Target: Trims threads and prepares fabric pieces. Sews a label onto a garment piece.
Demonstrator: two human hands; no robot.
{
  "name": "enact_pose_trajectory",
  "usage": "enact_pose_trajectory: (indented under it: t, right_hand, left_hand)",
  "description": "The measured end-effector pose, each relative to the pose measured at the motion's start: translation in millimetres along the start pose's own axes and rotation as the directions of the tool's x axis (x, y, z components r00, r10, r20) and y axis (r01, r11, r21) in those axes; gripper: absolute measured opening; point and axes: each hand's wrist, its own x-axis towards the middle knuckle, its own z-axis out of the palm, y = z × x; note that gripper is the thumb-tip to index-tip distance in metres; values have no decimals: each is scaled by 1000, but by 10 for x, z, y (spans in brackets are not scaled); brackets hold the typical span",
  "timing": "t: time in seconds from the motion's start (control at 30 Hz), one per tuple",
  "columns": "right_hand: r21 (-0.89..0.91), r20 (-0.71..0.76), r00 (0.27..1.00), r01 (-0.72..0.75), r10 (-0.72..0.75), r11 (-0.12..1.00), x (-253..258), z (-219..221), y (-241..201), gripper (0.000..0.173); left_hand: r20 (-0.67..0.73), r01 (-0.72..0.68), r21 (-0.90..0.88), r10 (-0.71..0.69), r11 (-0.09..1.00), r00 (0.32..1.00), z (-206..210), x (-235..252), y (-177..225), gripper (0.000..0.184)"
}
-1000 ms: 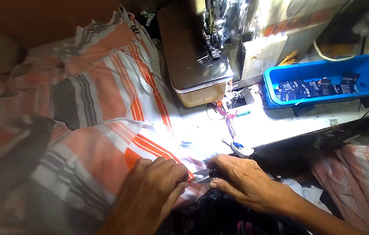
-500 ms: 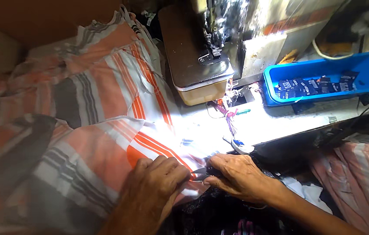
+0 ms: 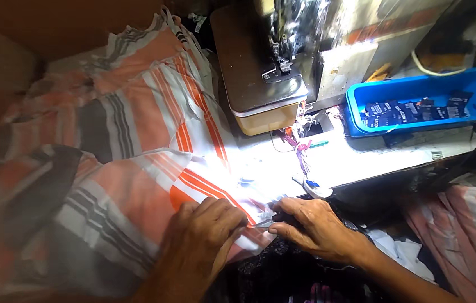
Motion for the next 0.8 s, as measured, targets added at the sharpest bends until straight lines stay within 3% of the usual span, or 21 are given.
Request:
enact_pose_trajectory:
  t: [0.5,0.8]
  right_hand:
    - [-73,45,997,71,-68,995,27,7,1,38]
    - [2,30,997,76,-76,997,11,107,32,36]
  left_hand:
    - [-12,14,-16,-15,1000,1000,32,1,21,27]
    - [-4,18,-21,-18,1000,1000,33,-4,18,29]
